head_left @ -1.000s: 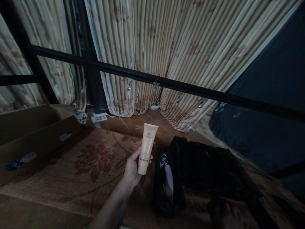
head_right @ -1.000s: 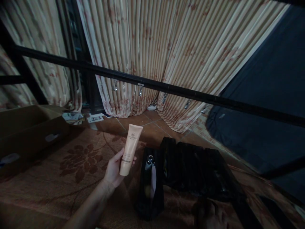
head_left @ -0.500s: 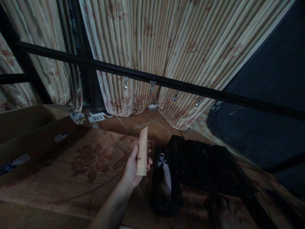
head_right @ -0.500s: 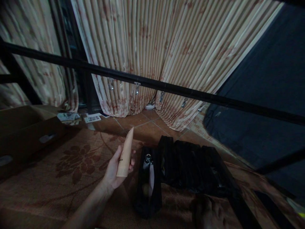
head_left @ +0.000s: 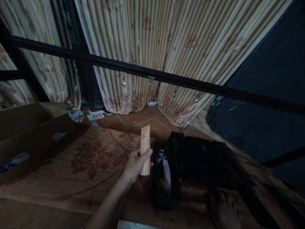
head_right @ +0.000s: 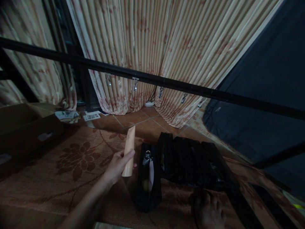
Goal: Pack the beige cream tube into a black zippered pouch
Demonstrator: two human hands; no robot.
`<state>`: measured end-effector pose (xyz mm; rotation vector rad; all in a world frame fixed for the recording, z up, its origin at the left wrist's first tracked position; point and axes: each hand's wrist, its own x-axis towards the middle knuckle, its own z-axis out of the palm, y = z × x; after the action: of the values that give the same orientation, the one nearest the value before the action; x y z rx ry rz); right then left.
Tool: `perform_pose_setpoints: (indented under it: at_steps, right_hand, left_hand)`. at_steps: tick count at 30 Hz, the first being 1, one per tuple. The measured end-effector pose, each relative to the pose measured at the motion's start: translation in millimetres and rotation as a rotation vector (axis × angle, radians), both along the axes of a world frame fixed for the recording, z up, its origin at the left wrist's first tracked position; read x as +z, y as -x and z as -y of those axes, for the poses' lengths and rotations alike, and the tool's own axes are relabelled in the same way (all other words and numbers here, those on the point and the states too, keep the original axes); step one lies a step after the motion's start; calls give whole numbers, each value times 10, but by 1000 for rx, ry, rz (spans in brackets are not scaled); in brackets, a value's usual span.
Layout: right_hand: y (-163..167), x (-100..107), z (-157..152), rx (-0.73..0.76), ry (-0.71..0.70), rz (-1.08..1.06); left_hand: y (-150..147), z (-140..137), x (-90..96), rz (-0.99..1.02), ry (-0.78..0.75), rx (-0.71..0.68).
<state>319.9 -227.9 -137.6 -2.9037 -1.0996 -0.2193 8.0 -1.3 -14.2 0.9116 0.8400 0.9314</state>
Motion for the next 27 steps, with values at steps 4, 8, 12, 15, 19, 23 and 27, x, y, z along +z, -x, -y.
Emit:
perform_pose_setpoints:
  at_steps: [4, 8, 12, 15, 19, 23, 27]
  right_hand:
    - [29, 29, -11, -7, 3, 6]
    - [49, 56, -16, -12, 8, 16]
    - [47, 70, -11, -10, 3, 2]
    - [59, 91, -17, 3, 11, 8]
    - [84, 110, -40, -3, 14, 23]
    - [66, 83, -39, -10, 12, 32]
    - [16, 32, -9, -4, 20, 28]
  left_hand:
    - [-1, -68, -76, -73, -155, 48]
    - [50, -108, -22, -16, -21, 160]
    - [117, -121, 71, 155, 197, 105]
    - [151, -112, 133, 308, 301, 38]
    - [165, -70, 183, 499, 260, -57]
    - [156, -22, 168, 643, 246, -184]
    - [119, 19, 146, 549, 132, -209]
